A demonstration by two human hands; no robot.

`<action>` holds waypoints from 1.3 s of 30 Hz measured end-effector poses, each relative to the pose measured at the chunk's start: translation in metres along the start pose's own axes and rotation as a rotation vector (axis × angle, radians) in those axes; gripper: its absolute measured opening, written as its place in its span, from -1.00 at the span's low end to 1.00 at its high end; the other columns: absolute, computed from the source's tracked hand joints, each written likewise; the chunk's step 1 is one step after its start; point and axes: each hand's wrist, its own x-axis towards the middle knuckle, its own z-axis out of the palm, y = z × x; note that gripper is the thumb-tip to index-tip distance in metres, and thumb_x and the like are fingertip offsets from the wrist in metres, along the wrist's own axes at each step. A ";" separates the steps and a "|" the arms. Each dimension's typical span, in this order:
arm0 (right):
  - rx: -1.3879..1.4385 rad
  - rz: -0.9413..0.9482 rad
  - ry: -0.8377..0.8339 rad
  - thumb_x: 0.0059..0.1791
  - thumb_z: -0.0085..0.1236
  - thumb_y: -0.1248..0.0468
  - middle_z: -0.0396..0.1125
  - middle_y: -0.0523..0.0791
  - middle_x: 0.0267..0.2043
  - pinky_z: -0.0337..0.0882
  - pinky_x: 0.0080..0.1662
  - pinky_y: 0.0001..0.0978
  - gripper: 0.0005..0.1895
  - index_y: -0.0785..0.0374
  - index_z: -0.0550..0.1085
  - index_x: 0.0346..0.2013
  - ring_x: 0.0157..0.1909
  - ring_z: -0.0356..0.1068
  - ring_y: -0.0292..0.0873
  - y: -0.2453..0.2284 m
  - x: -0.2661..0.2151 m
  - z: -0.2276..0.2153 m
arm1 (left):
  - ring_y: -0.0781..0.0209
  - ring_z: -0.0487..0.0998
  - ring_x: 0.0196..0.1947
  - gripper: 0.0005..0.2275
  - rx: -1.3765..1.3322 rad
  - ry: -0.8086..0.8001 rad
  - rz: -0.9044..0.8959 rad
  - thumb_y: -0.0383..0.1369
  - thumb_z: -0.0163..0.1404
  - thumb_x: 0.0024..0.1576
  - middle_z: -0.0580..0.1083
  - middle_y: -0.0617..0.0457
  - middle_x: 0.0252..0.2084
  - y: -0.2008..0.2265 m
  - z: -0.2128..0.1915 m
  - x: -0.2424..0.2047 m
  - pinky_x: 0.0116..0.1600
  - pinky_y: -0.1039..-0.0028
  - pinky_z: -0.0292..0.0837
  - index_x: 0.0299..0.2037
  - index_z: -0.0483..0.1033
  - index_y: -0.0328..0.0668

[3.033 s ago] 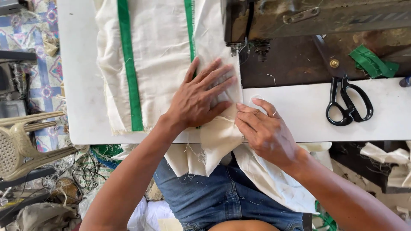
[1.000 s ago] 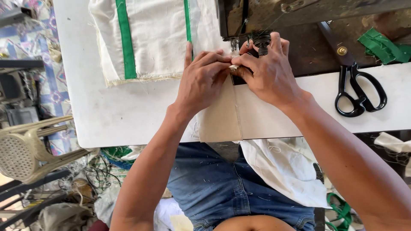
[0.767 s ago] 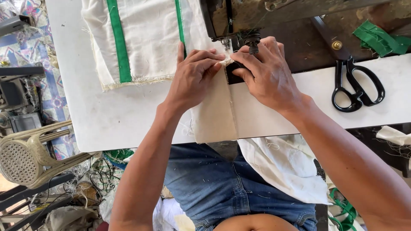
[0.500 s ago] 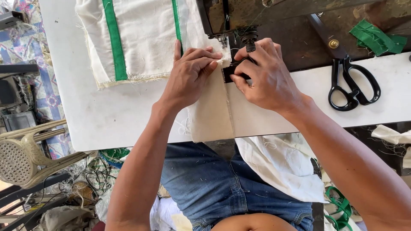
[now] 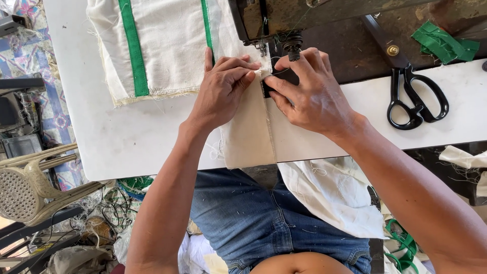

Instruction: Trimming loose threads and aligning fabric edges on a tote bag at a sewing station.

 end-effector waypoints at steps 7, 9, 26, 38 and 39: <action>-0.036 0.033 -0.037 0.07 0.37 0.23 0.20 -0.06 0.06 0.23 0.01 -0.02 -0.77 0.16 0.55 -0.02 0.01 0.15 0.13 0.000 0.000 0.003 | 0.08 0.49 0.24 -0.76 0.011 0.008 0.011 -0.32 -0.12 0.38 0.58 0.16 0.00 0.000 0.001 0.000 0.49 -0.10 -0.46 0.00 0.63 -0.19; -0.051 0.047 -0.068 0.07 0.40 0.14 0.18 -0.06 0.06 0.24 0.02 -0.01 -0.71 0.15 0.53 0.00 0.02 0.14 0.11 -0.001 0.000 0.003 | 0.09 0.48 0.24 -0.75 0.020 0.007 0.009 -0.31 -0.13 0.38 0.58 0.15 0.00 0.000 0.001 0.000 0.49 -0.09 -0.46 0.02 0.63 -0.20; -0.148 -0.020 -0.207 0.00 0.21 -0.28 0.24 -0.04 0.13 0.10 0.37 0.26 -0.33 0.19 0.58 0.11 0.12 0.17 0.04 -0.004 -0.006 -0.012 | 0.00 0.52 0.24 -0.88 0.316 0.203 0.260 -0.41 0.01 0.37 0.57 0.09 0.05 0.012 0.013 -0.014 0.51 -0.14 -0.23 -0.02 0.61 -0.21; -0.145 -0.061 -0.126 0.10 0.21 -0.18 0.23 0.03 0.09 0.19 0.32 0.23 -0.43 0.21 0.49 0.14 0.01 0.28 0.11 -0.006 -0.003 -0.015 | 0.03 0.56 0.20 -0.88 0.256 0.225 0.228 -0.42 -0.01 0.37 0.58 0.10 0.01 0.009 0.015 -0.013 0.52 -0.08 -0.25 -0.04 0.59 -0.22; -0.162 -0.049 -0.136 0.09 0.22 -0.20 0.22 0.01 0.09 0.17 0.33 0.23 -0.43 0.19 0.49 0.12 0.01 0.27 0.10 -0.007 -0.003 -0.015 | 0.04 0.57 0.18 -0.90 0.237 0.240 0.230 -0.43 -0.01 0.37 0.58 0.12 0.00 0.007 0.017 -0.013 0.52 -0.05 -0.25 -0.05 0.59 -0.21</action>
